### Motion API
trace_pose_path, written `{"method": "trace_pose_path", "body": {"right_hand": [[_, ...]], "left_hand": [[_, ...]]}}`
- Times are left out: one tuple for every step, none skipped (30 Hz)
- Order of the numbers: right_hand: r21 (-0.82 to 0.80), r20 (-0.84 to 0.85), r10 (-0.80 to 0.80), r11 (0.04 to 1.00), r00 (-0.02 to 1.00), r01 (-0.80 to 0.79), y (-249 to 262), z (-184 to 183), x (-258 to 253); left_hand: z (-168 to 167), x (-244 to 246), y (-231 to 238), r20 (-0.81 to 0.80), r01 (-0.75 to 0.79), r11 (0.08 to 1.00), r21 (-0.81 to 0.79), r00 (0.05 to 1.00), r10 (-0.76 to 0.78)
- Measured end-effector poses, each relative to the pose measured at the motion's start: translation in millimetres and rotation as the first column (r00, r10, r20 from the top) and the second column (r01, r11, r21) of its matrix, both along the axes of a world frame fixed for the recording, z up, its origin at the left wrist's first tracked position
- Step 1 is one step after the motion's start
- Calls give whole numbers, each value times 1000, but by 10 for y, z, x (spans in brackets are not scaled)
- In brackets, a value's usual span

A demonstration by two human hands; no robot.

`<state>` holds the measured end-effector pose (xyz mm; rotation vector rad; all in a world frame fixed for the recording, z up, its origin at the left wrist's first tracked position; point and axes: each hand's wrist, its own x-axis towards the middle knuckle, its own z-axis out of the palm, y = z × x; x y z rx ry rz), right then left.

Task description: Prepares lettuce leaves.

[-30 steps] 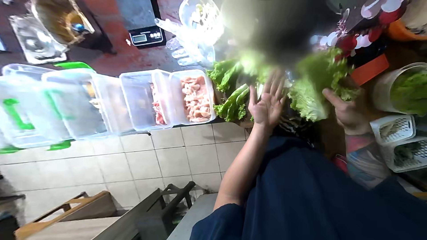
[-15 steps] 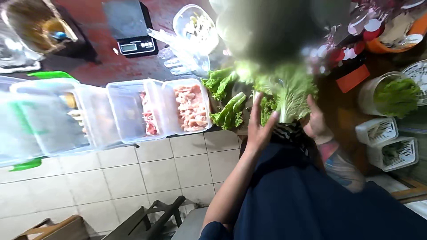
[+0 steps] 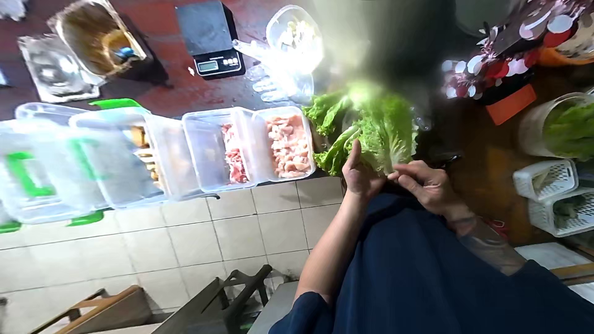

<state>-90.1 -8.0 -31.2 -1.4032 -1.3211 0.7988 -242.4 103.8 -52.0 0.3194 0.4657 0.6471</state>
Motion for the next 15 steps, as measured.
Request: {"method": "trace_pose_path", "body": {"right_hand": [[10,-21,-89,996,996,89,13,6,4],[4,-34,-171,985,985,172,42,15,17],[-24,-63,-232,973,971,231,81,16,40],[-66,-110,-256,966,961,249,123,-9,76],[-114,-183,-253,965,950,236,173,-58,124],[-156,-288,-237,968,928,199,240,-118,176],[-187,-409,-221,970,885,156,338,-185,226],[-196,-536,-203,974,820,113,442,-249,264],[-208,-631,-187,976,753,68,516,-287,280],[-224,-686,-183,974,704,35,573,-291,272],[-230,-714,-176,973,678,10,614,-270,255],[-232,-718,-165,973,677,-9,641,-252,238],[-238,-709,-170,971,684,-5,657,-240,222],[-248,-687,-198,968,699,30,666,-230,198],[-252,-668,-233,964,707,79,664,-233,170]], "left_hand": [[4,-14,14,3,-19,1000,14,1000,19],[7,-27,24,-1,-33,999,20,999,33],[9,-43,27,-7,-40,999,29,999,41],[9,-62,28,-19,-44,998,37,999,45],[5,-83,28,-28,-42,998,40,999,43],[-2,-105,26,-26,-37,998,45,999,38],[-8,-126,24,-19,-30,998,53,999,32],[-15,-146,26,-10,-26,998,58,1000,27],[-19,-164,26,1,-28,998,51,1000,28],[-12,-182,27,7,-30,999,37,1000,30],[-3,-207,24,12,-24,999,25,1000,24],[11,-239,15,9,-12,1000,14,1000,12],[18,-262,11,9,-8,1000,2,1000,8],[21,-281,13,24,-10,1000,-7,1000,11],[21,-299,17,50,-14,1000,-19,999,15]]}}
